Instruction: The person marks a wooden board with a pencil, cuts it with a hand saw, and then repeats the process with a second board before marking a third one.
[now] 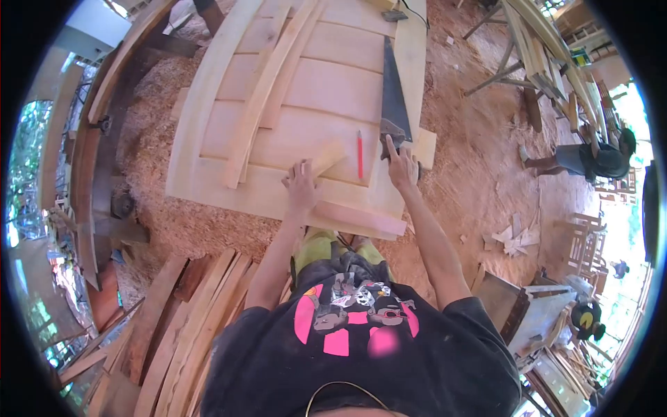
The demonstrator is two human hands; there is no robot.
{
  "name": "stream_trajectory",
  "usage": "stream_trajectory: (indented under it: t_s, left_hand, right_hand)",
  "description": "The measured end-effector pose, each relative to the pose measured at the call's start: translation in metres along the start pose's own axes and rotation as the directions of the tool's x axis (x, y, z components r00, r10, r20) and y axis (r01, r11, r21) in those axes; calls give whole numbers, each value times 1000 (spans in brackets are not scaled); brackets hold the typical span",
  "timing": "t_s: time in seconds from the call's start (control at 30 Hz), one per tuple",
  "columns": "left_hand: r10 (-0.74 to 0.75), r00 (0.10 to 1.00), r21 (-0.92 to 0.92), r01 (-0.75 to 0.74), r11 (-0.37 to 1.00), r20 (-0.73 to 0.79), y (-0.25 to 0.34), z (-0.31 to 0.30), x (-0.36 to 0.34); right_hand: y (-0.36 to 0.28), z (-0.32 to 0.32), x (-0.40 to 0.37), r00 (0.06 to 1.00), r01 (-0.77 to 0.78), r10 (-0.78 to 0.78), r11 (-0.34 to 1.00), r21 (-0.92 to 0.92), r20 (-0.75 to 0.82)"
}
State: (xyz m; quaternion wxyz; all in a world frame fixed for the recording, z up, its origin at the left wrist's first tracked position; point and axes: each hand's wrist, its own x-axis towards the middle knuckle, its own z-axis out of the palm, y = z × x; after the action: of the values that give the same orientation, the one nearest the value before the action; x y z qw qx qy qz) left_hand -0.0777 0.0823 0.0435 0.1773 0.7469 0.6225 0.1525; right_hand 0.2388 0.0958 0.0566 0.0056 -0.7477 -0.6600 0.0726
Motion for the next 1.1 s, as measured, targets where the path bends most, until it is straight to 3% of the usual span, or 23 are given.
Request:
stream_trajectory:
  t_s: [0.07, 0.13, 0.17, 0.2, 0.23, 0.27, 0.3, 0.33, 0.4, 0.47, 0.5, 0.53, 0.57, 0.63, 0.7, 0.83, 0.97, 1.03, 1.1]
  left_hand:
    - [-44, 998, -6, 44, 999, -45, 0, -1, 22]
    - [44, 987, 117, -62, 991, 154, -16, 24, 35]
    - [2, 968, 190, -52, 980, 252, -6, 16, 37]
    - [-59, 945, 270, -31, 962, 321, 7, 8, 41]
    - [76, 988, 319, -115, 941, 133, -26, 54, 37]
    - [108, 992, 351, -122, 928, 60, -45, 87, 40]
    - [109, 992, 316, -125, 941, 67, -42, 78, 35]
    - [118, 989, 268, -139, 953, 90, -38, 66, 31]
    - [88, 992, 215, -106, 971, 92, -33, 44, 27]
    - [77, 984, 144, -100, 984, 160, -36, 44, 3]
    - [74, 989, 166, -95, 982, 127, -39, 45, 5]
    - [77, 992, 181, -94, 979, 100, -38, 45, 7]
    - [90, 994, 195, -101, 976, 67, -39, 48, 6]
    - [84, 992, 172, -99, 980, 91, -35, 41, -2]
    - [61, 989, 116, -77, 990, 137, -24, 27, 3]
    - [37, 983, -8, -37, 999, 182, -31, 21, 0]
    - [22, 986, 61, -33, 998, 165, -32, 30, -7]
    - [132, 990, -69, -128, 989, 50, -31, 21, 2]
    - [116, 991, -91, -109, 990, 73, -25, 16, 1]
  right_hand:
    - [6, 12, 9, 1000, 17, -17, 1000, 7, -19]
    - [17, 13, 2, 1000, -2, 2, 1000, -10, 13]
    - [17, 12, 2, 999, -9, 9, 1000, -11, 31]
    - [20, 17, 2, 999, 31, -35, 989, 147, 20]
    - [16, 32, 8, 999, 8, -5, 997, 77, -38]
    - [11, 17, 5, 964, 120, -139, 988, -94, -229]
    - [-6, -24, 11, 989, 133, -105, 938, 320, -101]
    - [-23, -87, 2, 990, 57, -131, 743, 667, 61]
    - [-69, -231, -35, 958, 87, -285, 252, 964, -12]
    - [-96, -376, -92, 860, 415, -378, 127, 901, -343]
    - [-101, -420, -119, 817, 562, -290, 206, 801, -498]
    - [-78, -438, -116, 449, 883, -522, 136, 449, -725]
    - [-63, -454, -129, 383, 886, -522, -26, 463, -762]
    - [-46, -473, -151, 439, 740, -472, -293, 605, -765]
    - [-34, -478, -165, 457, 671, -446, -395, 627, -770]
    - [-25, -474, -170, 521, 610, -423, -423, 670, -741]
    - [-17, -474, -176, 556, 570, -422, -433, 698, -716]
    - [-19, -477, -178, 582, 555, -418, -423, 716, -698]
    - [-20, -477, -177, 602, 540, -414, -419, 730, -683]
